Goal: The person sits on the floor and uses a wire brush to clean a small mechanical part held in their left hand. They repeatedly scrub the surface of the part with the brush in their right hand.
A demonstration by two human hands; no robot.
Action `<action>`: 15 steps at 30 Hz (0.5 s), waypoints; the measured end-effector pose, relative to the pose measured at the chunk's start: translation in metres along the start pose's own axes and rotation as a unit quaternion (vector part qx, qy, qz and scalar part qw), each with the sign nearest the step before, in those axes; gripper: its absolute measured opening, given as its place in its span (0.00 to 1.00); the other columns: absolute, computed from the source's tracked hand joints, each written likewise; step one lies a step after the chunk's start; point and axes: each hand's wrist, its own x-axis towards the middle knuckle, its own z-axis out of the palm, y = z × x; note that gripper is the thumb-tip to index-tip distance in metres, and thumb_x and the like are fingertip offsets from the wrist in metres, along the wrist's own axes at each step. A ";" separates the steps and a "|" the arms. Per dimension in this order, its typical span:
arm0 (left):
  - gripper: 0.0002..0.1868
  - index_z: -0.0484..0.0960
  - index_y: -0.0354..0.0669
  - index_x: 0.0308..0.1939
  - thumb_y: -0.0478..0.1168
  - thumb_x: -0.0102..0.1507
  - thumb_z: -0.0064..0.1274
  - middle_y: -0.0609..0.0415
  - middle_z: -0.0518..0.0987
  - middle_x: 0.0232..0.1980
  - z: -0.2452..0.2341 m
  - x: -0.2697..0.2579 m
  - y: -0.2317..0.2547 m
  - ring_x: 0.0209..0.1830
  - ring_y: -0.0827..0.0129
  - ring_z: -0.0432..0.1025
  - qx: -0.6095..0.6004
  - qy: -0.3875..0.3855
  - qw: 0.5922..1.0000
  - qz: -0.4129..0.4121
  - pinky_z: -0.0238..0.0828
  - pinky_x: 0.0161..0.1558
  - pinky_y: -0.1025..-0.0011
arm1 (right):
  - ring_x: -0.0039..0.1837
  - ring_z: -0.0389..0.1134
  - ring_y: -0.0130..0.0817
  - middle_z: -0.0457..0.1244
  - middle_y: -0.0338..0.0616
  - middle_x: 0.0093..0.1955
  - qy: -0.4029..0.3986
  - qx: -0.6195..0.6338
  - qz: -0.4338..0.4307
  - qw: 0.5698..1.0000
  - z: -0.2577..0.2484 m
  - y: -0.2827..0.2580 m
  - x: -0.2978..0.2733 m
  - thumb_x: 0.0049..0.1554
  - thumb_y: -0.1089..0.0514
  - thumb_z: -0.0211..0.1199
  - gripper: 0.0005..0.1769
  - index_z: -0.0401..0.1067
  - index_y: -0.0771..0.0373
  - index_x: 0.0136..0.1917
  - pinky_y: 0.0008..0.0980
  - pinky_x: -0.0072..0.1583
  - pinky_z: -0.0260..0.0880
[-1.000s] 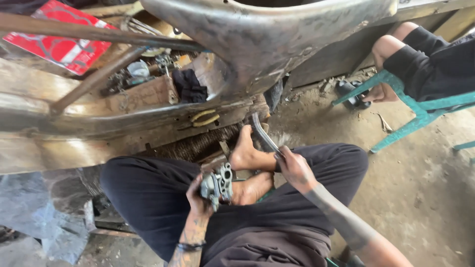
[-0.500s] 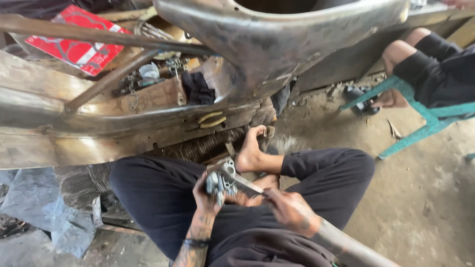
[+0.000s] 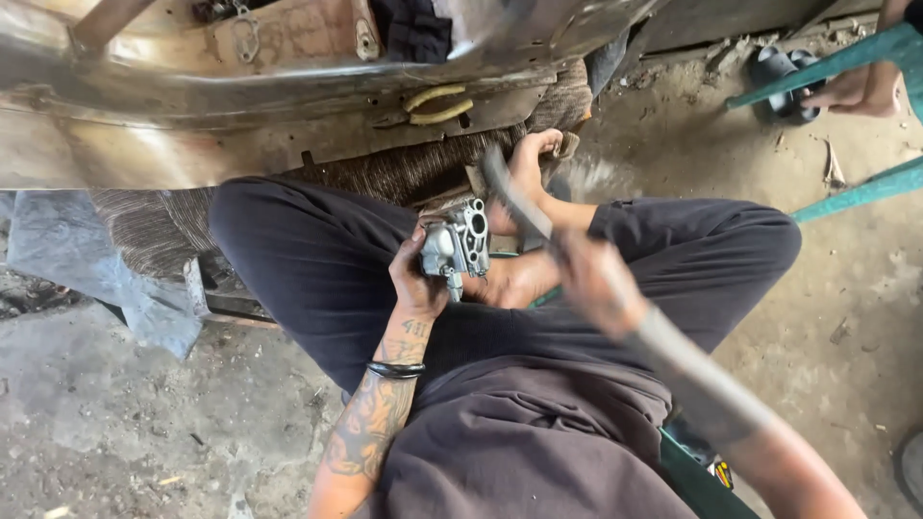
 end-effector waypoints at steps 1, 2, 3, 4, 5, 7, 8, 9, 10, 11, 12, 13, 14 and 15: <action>0.18 0.80 0.40 0.41 0.49 0.56 0.51 0.47 0.79 0.37 -0.010 -0.003 -0.007 0.39 0.64 0.74 0.034 -0.005 0.999 -0.008 0.71 0.47 0.69 | 0.42 0.75 0.53 0.72 0.52 0.40 0.033 -0.031 0.005 0.999 -0.004 0.020 0.023 0.58 0.59 0.61 0.11 0.70 0.61 0.54 0.52 0.44 0.75; 0.22 0.80 0.40 0.44 0.51 0.55 0.49 0.47 0.77 0.37 -0.021 -0.003 -0.008 0.40 0.63 0.73 0.071 -0.012 0.997 -0.011 0.70 0.46 0.67 | 0.43 0.74 0.56 0.72 0.55 0.41 0.069 -0.058 0.006 0.996 -0.005 0.036 0.052 0.60 0.59 0.61 0.11 0.71 0.63 0.56 0.54 0.45 0.75; 0.22 0.80 0.40 0.44 0.51 0.55 0.49 0.47 0.77 0.37 -0.017 -0.010 -0.001 0.40 0.63 0.73 0.075 -0.013 0.997 -0.007 0.70 0.46 0.67 | 0.43 0.74 0.56 0.72 0.55 0.41 0.072 -0.054 0.003 0.996 -0.011 0.024 0.042 0.60 0.59 0.61 0.11 0.71 0.63 0.56 0.54 0.45 0.75; 0.19 0.80 0.38 0.42 0.50 0.56 0.50 0.46 0.77 0.34 -0.009 -0.012 0.003 0.36 0.63 0.73 0.038 -0.003 0.999 -0.004 0.71 0.44 0.69 | 0.40 0.73 0.57 0.70 0.55 0.38 0.085 -0.023 -0.039 0.995 -0.021 0.014 0.035 0.61 0.61 0.59 0.09 0.69 0.64 0.55 0.50 0.41 0.73; 0.17 0.80 0.37 0.39 0.48 0.57 0.50 0.45 0.77 0.32 -0.002 -0.015 0.007 0.33 0.64 0.74 0.000 0.007 1.000 -0.001 0.72 0.41 0.71 | 0.37 0.72 0.58 0.68 0.56 0.35 0.097 0.009 -0.081 0.992 -0.031 0.005 0.029 0.61 0.62 0.58 0.07 0.68 0.64 0.54 0.45 0.38 0.72; 0.14 0.81 0.37 0.36 0.46 0.57 0.51 0.45 0.77 0.31 -0.007 0.000 0.006 0.32 0.65 0.73 -0.054 0.027 0.998 0.032 0.70 0.41 0.72 | 0.33 0.72 0.50 0.67 0.49 0.31 0.062 -0.069 -0.106 0.990 -0.010 -0.024 -0.008 0.60 0.57 0.58 0.09 0.69 0.60 0.53 0.44 0.38 0.73; 0.11 0.82 0.38 0.33 0.43 0.57 0.52 0.46 0.77 0.30 -0.009 0.007 0.003 0.31 0.66 0.71 -0.104 0.040 0.992 0.058 0.68 0.41 0.73 | 0.29 0.72 0.41 0.66 0.42 0.28 0.034 -0.147 -0.124 0.981 0.000 -0.037 -0.029 0.58 0.51 0.59 0.10 0.70 0.55 0.52 0.42 0.37 0.74; 0.11 0.82 0.38 0.33 0.43 0.57 0.52 0.46 0.77 0.30 -0.023 0.012 -0.001 0.31 0.66 0.71 -0.106 0.041 0.992 0.058 0.68 0.41 0.73 | 0.29 0.72 0.41 0.66 0.42 0.28 0.032 -0.149 -0.125 0.980 0.010 -0.027 -0.019 0.58 0.51 0.59 0.10 0.70 0.55 0.52 0.42 0.37 0.74; 0.12 0.81 0.39 0.34 0.45 0.57 0.53 0.46 0.79 0.29 -0.035 0.017 -0.006 0.31 0.64 0.73 -0.094 0.040 0.994 0.031 0.70 0.41 0.71 | 0.34 0.71 0.43 0.66 0.48 0.34 0.092 -0.250 -0.167 0.949 0.018 -0.017 -0.010 0.60 0.52 0.53 0.17 0.69 0.62 0.59 0.45 0.45 0.72; 0.13 0.81 0.40 0.35 0.47 0.57 0.53 0.47 0.80 0.29 -0.047 0.022 -0.011 0.30 0.63 0.75 -0.083 0.038 0.996 0.004 0.72 0.41 0.70 | 0.38 0.69 0.45 0.66 0.53 0.41 0.150 -0.347 -0.208 0.902 0.026 -0.006 -0.002 0.62 0.54 0.48 0.24 0.67 0.69 0.66 0.48 0.53 0.71; 0.13 0.81 0.40 0.35 0.47 0.57 0.53 0.47 0.80 0.29 -0.045 0.014 -0.012 0.30 0.63 0.75 -0.085 0.042 0.995 0.004 0.72 0.41 0.70 | 0.38 0.69 0.45 0.66 0.53 0.41 0.145 -0.347 -0.209 0.902 0.010 0.000 0.028 0.62 0.54 0.48 0.24 0.67 0.69 0.66 0.48 0.53 0.71; 0.17 0.80 0.39 0.39 0.49 0.57 0.52 0.46 0.80 0.30 -0.042 0.006 -0.012 0.31 0.63 0.75 -0.058 0.025 0.998 -0.008 0.73 0.42 0.68 | 0.43 0.71 0.53 0.68 0.54 0.42 0.092 -0.185 -0.087 0.974 -0.005 0.006 0.058 0.66 0.50 0.52 0.18 0.67 0.63 0.62 0.54 0.52 0.71; 0.22 0.80 0.37 0.43 0.51 0.56 0.51 0.44 0.79 0.31 -0.037 0.010 -0.009 0.32 0.62 0.75 -0.026 -0.007 0.999 -0.022 0.74 0.42 0.67 | 0.47 0.73 0.62 0.70 0.56 0.43 0.052 -0.015 0.045 0.998 -0.021 0.011 0.094 0.69 0.47 0.56 0.14 0.66 0.58 0.58 0.60 0.50 0.71; 0.22 0.80 0.37 0.43 0.51 0.56 0.51 0.44 0.79 0.31 -0.026 0.000 -0.002 0.32 0.62 0.75 -0.025 -0.016 0.999 -0.024 0.74 0.42 0.67 | 0.47 0.73 0.62 0.70 0.56 0.43 0.062 -0.017 0.047 0.997 -0.030 -0.012 0.077 0.69 0.47 0.56 0.14 0.66 0.58 0.58 0.60 0.50 0.71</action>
